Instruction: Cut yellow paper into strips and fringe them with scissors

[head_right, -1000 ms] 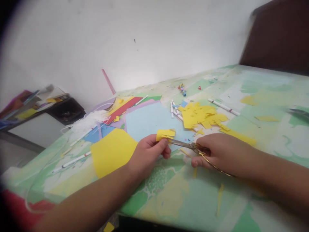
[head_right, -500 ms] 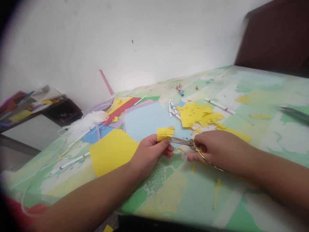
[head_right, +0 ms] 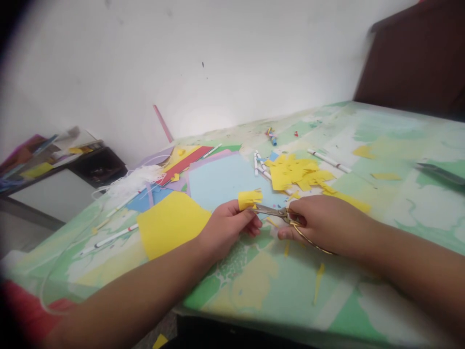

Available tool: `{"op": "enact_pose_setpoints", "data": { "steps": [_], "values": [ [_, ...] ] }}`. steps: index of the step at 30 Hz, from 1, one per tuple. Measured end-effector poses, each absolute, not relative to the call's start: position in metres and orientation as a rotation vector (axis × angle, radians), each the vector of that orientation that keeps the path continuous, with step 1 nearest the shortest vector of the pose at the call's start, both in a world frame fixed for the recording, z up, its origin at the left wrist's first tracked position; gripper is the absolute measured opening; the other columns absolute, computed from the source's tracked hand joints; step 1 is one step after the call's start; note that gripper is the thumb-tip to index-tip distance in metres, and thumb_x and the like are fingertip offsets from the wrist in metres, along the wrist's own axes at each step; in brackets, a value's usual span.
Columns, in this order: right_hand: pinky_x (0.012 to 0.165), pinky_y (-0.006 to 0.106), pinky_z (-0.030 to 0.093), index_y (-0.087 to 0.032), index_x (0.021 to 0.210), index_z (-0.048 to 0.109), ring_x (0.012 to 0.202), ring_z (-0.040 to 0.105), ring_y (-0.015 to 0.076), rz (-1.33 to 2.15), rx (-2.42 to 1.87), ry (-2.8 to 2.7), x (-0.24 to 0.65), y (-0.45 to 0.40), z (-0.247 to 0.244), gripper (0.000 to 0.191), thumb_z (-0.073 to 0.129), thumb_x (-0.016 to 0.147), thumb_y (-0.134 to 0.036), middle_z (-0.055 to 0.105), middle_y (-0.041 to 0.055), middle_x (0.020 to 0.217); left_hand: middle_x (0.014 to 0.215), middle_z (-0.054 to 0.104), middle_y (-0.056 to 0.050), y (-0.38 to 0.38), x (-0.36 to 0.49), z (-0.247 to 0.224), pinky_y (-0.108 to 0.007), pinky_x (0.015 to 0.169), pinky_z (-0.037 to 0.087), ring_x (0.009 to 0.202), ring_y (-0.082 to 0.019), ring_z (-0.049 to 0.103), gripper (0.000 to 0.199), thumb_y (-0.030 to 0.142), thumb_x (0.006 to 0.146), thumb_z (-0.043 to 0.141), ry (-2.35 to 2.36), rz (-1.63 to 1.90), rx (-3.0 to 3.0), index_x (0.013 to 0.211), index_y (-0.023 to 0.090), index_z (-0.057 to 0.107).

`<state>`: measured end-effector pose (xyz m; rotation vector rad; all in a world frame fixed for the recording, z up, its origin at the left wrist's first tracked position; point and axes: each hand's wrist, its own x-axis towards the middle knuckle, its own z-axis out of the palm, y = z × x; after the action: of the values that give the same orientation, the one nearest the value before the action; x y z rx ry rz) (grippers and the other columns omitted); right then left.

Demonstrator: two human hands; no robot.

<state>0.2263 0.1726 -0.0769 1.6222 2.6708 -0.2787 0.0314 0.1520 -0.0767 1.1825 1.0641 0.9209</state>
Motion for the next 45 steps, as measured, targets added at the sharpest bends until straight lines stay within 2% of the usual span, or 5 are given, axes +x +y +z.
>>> {"op": "enact_pose_setpoints", "data": {
  "steps": [19, 34, 40, 45],
  "values": [
    [0.047, 0.026, 0.023, -0.022, 0.062, 0.047, 0.053, 0.043, 0.0157, -0.339, 1.585, 2.607, 0.227, 0.171, -0.075, 0.054, 0.033, 0.065, -0.074, 0.055, 0.0019, 0.061, 0.055, 0.052, 0.003, 0.15, 0.03, -0.075, -0.018, 0.049, 0.04, 0.048, -0.005, 0.047, 0.014, 0.017, 0.076, 0.047, 1.086, 0.71, 1.256, 0.063, 0.013, 0.049],
    [0.048, 0.027, 0.025, -0.02, 0.063, 0.051, 0.055, 0.046, 0.0167, -0.337, 1.562, 2.604, 0.231, 0.17, -0.067, 0.053, 0.037, 0.065, -0.071, 0.057, 0.0039, 0.062, 0.05, 0.049, 0.004, 0.149, 0.028, -0.074, -0.018, 0.047, 0.035, 0.045, -0.004, 0.043, 0.013, 0.022, 0.074, 0.05, 1.025, 0.739, 1.31, 0.063, 0.015, 0.048],
    [0.046, 0.026, 0.025, -0.022, 0.06, 0.05, 0.052, 0.046, 0.0163, -0.344, 1.556, 2.609, 0.231, 0.174, -0.073, 0.046, 0.044, 0.064, -0.067, 0.056, 0.0009, 0.058, 0.052, 0.052, 0.004, 0.15, 0.028, -0.077, -0.019, 0.048, 0.037, 0.046, -0.005, 0.046, 0.01, 0.021, 0.073, 0.051, 1.016, 0.733, 1.243, 0.065, 0.015, 0.05],
    [0.048, 0.027, 0.025, -0.021, 0.06, 0.05, 0.054, 0.046, 0.0169, -0.308, 1.562, 2.57, 0.229, 0.172, -0.069, 0.05, 0.039, 0.066, -0.069, 0.056, 0.0033, 0.061, 0.051, 0.052, 0.003, 0.151, 0.027, -0.077, -0.019, 0.048, 0.037, 0.045, -0.005, 0.046, 0.01, 0.022, 0.071, 0.053, 0.999, 0.735, 1.216, 0.066, 0.014, 0.051]
  ]
}}
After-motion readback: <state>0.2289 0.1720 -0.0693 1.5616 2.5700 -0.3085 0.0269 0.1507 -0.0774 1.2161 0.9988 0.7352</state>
